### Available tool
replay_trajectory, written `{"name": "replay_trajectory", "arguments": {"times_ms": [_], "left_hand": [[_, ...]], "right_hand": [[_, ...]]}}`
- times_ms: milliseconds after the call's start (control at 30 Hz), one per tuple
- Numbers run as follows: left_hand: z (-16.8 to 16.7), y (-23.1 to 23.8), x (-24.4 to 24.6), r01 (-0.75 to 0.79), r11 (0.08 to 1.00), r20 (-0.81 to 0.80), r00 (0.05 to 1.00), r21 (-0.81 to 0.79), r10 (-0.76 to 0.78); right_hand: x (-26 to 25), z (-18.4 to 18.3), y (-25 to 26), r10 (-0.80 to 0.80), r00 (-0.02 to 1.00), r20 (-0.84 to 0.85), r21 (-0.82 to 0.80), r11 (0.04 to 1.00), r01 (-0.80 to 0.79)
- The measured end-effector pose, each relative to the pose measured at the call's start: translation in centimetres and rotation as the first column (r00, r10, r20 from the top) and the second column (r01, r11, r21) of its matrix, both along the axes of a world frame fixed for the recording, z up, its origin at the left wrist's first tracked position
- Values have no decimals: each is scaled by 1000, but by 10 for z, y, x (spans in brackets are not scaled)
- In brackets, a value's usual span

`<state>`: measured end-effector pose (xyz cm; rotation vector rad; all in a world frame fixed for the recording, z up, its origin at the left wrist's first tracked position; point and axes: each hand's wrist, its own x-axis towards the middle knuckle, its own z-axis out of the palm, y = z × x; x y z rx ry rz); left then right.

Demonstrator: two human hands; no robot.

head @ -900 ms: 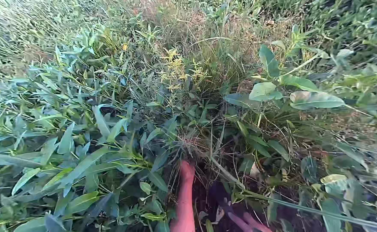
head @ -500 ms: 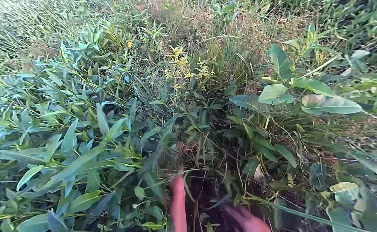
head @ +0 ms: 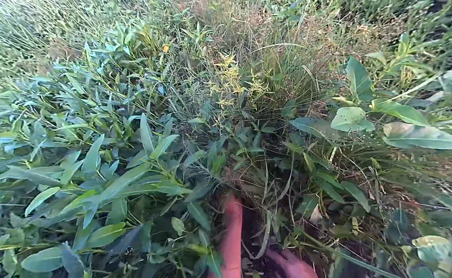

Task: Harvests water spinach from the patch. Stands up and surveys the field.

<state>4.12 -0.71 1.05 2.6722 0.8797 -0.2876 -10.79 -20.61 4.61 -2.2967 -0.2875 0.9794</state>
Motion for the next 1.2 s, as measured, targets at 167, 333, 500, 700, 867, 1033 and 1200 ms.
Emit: {"name": "replay_trajectory", "arguments": {"times_ms": [167, 333, 500, 700, 867, 1033, 1200], "left_hand": [[0, 14, 10, -19, 999, -44, 999, 44, 21], [14, 26, 8, -58, 996, 25, 998, -69, 60], [16, 29, 4, -94, 978, 153, 980, -187, 123], [11, 65, -9, -217, 891, 353, 861, -399, 368], [55, 77, -22, -247, 740, 406, 707, -625, 579], [86, 103, -28, -175, 798, 457, 741, -576, 493], [106, 86, -37, 279, 939, -120, 944, -201, -307]], "right_hand": [[37, 6, 26, -33, 998, -58, -74, 997, 29], [17, 7, 15, -25, 997, -68, -42, 999, 22], [27, 4, 19, 37, 999, -10, -24, 999, -37], [47, 7, 46, 23, 998, -53, -23, 999, -24], [7, 12, -11, 59, 998, -25, 67, 996, -57], [3, 47, -44, 110, 994, 1, 159, 981, -109], [7, 46, -44, 179, 984, -20, 170, 970, -173]]}}
